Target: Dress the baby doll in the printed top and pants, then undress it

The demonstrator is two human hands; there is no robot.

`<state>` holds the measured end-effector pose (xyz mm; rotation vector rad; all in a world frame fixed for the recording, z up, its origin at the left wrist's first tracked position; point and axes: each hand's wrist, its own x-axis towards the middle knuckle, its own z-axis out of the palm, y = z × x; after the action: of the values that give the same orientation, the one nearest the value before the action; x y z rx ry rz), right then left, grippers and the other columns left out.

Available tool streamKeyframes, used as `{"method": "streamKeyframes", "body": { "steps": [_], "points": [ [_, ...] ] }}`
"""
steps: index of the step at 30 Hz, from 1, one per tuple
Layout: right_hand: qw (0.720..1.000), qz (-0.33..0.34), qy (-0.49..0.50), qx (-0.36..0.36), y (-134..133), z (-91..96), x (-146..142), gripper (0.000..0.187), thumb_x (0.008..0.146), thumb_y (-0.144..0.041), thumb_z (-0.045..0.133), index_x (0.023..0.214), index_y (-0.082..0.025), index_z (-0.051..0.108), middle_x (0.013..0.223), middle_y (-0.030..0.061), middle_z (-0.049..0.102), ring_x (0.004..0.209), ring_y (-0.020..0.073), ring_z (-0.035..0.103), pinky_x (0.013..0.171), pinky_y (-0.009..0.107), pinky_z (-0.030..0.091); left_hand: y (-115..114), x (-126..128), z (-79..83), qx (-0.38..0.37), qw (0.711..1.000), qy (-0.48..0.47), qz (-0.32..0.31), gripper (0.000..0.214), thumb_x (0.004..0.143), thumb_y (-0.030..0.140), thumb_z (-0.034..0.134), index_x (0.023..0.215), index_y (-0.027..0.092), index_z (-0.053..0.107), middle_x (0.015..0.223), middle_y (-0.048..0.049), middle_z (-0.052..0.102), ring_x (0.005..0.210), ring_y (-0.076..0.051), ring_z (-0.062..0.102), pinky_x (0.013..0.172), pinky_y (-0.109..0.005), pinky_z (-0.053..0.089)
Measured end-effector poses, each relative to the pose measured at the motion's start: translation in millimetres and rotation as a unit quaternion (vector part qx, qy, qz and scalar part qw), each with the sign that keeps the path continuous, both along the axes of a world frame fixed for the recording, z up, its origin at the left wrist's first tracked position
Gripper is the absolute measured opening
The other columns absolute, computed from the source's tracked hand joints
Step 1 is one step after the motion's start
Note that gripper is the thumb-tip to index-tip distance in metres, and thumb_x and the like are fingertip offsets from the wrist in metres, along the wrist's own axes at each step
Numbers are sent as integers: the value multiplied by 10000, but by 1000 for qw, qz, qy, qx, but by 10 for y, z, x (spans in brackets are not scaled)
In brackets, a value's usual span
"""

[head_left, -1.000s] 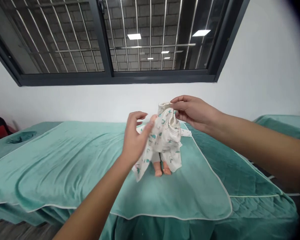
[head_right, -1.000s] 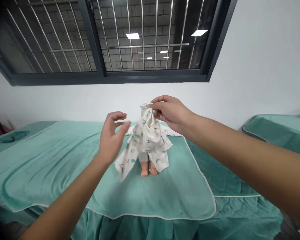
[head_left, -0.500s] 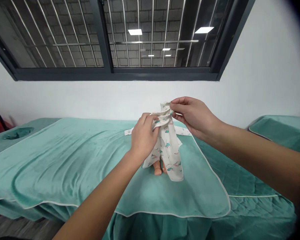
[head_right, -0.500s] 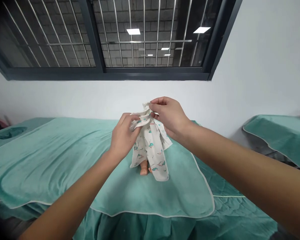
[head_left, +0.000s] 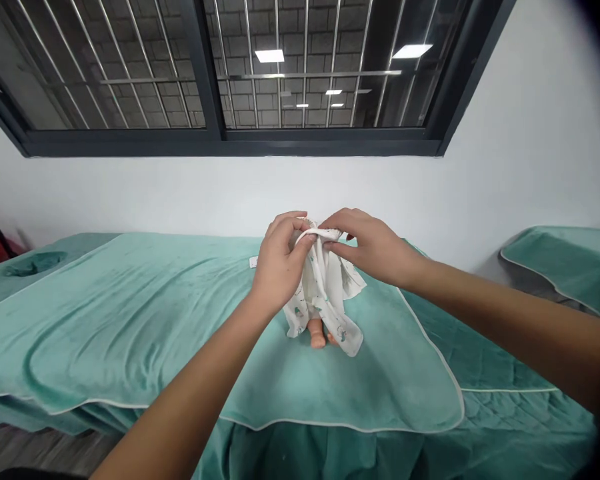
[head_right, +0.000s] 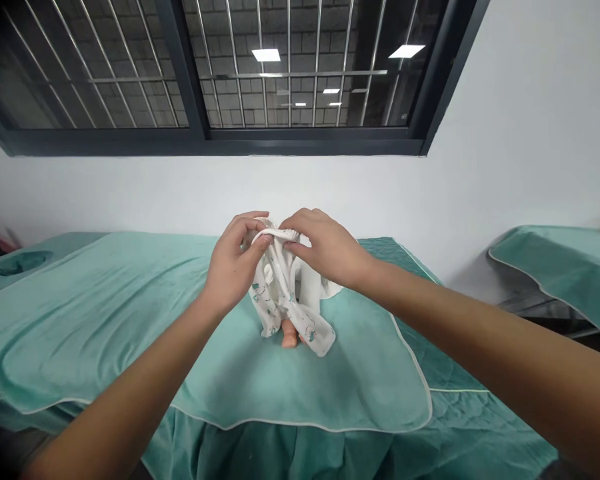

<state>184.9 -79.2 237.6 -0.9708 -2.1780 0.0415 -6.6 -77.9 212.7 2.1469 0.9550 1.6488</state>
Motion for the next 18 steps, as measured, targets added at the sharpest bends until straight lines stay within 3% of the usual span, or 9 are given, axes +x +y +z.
{"method": "streamKeyframes", "body": {
  "steps": [3,6,11,15,18],
  "points": [
    [999,-37,16,-33,15,18,8,109,888,-311,612,910,-233,684,943,21,671,937,213,559,803,345,425,-13,-29,2,-39,997,-46,-51,70,922,279,566,942,222,602,1188,-45,642,1143,-193,575,954,-332,444],
    [992,-58,69,-90,36,40,14,163,853,-375,641,810,-218,630,830,2,621,825,186,545,723,312,402,-26,-29,21,-104,984,-109,-96,130,906,343,599,927,219,568,926,-20,647,843,-148,602,745,-269,469],
    [958,-22,234,-167,37,55,-55,129,852,-334,593,833,-226,524,727,-35,521,673,141,483,591,265,362,-53,-13,56,-275,931,-137,-196,283,854,475,646,948,223,561,662,42,521,515,-93,444,483,-227,344],
    [932,9,306,-194,44,91,-79,116,807,-292,621,814,-227,525,721,-34,525,655,136,483,596,262,381,-54,-69,-9,-373,889,-18,-265,368,696,423,811,916,177,647,640,27,563,510,-96,458,489,-241,326],
    [908,26,359,-214,75,79,1,141,784,-311,659,777,-228,544,680,-42,514,607,124,471,583,258,382,-32,-89,-73,-390,876,-77,-272,357,717,419,791,945,170,675,721,-15,644,623,-144,570,584,-258,409]
  ]
}}
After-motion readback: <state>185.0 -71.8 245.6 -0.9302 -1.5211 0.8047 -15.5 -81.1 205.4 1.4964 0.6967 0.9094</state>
